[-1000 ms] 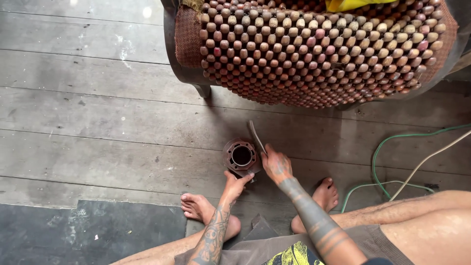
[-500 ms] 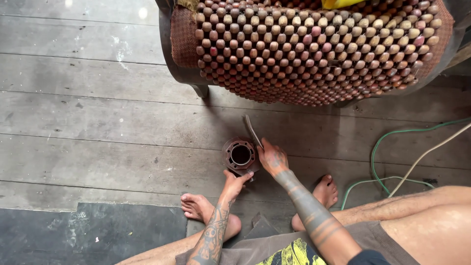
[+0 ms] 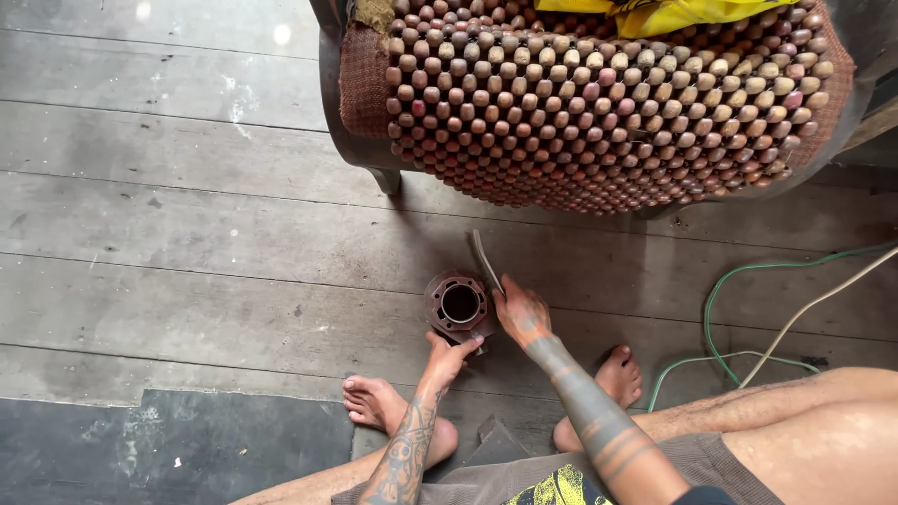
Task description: Cleaning the exterior fins of a motorcycle engine cylinder using a wire brush to remove dirt and debris.
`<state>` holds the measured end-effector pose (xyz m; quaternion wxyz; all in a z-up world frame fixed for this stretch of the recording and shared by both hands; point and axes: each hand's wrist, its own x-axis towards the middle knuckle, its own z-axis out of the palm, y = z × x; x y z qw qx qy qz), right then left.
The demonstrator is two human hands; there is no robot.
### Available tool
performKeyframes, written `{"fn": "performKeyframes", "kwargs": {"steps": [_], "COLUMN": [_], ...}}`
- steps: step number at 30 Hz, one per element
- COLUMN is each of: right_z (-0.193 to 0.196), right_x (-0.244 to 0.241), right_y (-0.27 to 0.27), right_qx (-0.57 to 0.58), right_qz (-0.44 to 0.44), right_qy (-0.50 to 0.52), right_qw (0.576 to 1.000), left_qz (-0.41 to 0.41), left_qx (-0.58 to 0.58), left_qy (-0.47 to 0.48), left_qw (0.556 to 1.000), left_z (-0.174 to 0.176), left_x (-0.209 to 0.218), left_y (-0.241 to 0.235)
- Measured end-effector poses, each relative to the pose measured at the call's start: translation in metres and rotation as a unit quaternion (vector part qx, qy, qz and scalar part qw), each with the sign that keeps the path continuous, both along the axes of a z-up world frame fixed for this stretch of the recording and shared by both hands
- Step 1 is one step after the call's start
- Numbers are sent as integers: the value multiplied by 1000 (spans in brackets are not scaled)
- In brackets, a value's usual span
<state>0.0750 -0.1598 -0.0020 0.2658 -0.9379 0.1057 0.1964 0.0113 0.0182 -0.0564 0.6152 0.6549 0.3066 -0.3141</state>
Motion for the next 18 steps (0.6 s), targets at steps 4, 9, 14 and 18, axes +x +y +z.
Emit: {"fn": "performKeyframes", "kwargs": {"steps": [4,9,14,18], "right_z": [3,11,-3,3], "right_x": [-12,-59,-8,-8], "right_y": [-10,-32,-9,-3], "right_qx": [-8,-5,-37,-68], "right_qz": [13,22,43,63], "right_qy": [-1,42,14,4], "right_qw": [1000,999,998,996], "left_qz": [-1,4,10,4], "left_qx": [-3,-14,-10,-11], "left_qy": [-1,6,2,5], "left_qw": [1000,1000,1000,1000], "left_z": [7,24,27,37], "left_x": [2,5,5,7], "left_y": [1,1,-1,-1]}}
